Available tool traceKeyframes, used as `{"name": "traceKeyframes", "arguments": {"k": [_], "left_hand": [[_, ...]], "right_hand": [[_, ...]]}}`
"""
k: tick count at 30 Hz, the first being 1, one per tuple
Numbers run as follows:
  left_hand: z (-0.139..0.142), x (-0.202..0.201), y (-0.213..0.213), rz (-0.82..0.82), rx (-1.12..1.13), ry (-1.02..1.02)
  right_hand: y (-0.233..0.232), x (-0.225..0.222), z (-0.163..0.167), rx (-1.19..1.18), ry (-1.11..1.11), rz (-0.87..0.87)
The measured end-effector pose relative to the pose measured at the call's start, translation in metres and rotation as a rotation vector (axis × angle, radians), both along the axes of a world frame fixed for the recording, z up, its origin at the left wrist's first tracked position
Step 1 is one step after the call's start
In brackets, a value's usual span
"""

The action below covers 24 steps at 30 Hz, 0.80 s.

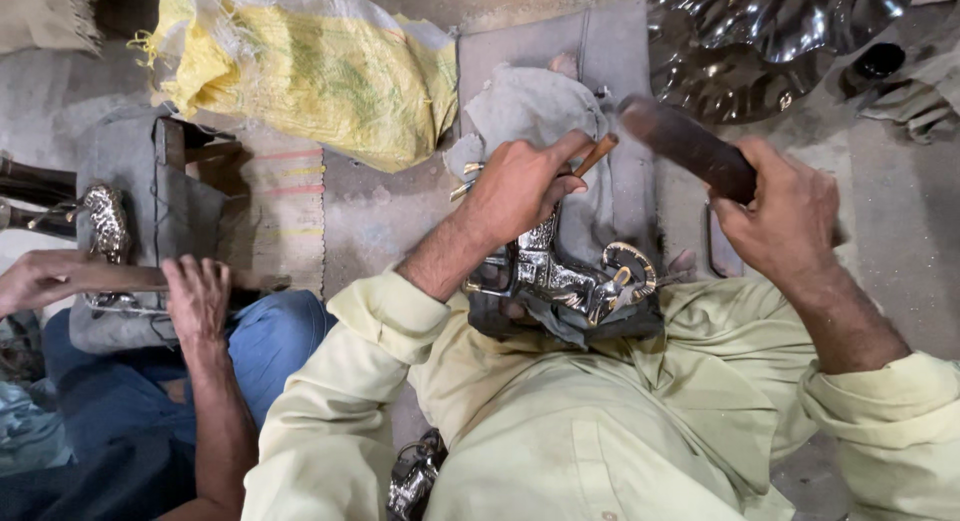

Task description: The person sits cross-legged on the floor and uses a hammer and chisel to shape a silver-colored metal figurine of a horse. They repeatedly strike the chisel against the figurine's body and legs while holding it steady with their left hand.

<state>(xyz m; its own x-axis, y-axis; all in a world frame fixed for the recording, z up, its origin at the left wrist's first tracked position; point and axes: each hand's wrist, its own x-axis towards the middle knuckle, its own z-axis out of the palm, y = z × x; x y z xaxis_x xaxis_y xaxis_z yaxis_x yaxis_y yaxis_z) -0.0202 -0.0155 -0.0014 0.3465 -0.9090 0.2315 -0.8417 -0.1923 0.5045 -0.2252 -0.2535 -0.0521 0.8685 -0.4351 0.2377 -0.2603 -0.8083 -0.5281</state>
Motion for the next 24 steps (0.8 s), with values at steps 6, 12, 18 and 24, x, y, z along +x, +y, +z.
{"name": "traceKeyframes", "arguments": {"k": [6, 12, 18, 24], "left_hand": [[-0.004, 0.0, -0.002, 0.04, 0.0, -0.007], [-0.008, 0.004, -0.008, -0.006, -0.015, -0.007], [-0.01, 0.005, -0.011, -0.015, -0.019, 0.026], [-0.012, 0.01, -0.013, -0.064, -0.037, 0.034]], "right_hand": [[-0.001, 0.006, 0.007, 0.028, -0.01, -0.03], [-0.003, 0.007, 0.014, -0.11, 0.028, 0.002], [-0.004, 0.003, 0.013, -0.095, 0.038, -0.041], [-0.002, 0.001, 0.011, -0.107, 0.114, -0.095]]}}
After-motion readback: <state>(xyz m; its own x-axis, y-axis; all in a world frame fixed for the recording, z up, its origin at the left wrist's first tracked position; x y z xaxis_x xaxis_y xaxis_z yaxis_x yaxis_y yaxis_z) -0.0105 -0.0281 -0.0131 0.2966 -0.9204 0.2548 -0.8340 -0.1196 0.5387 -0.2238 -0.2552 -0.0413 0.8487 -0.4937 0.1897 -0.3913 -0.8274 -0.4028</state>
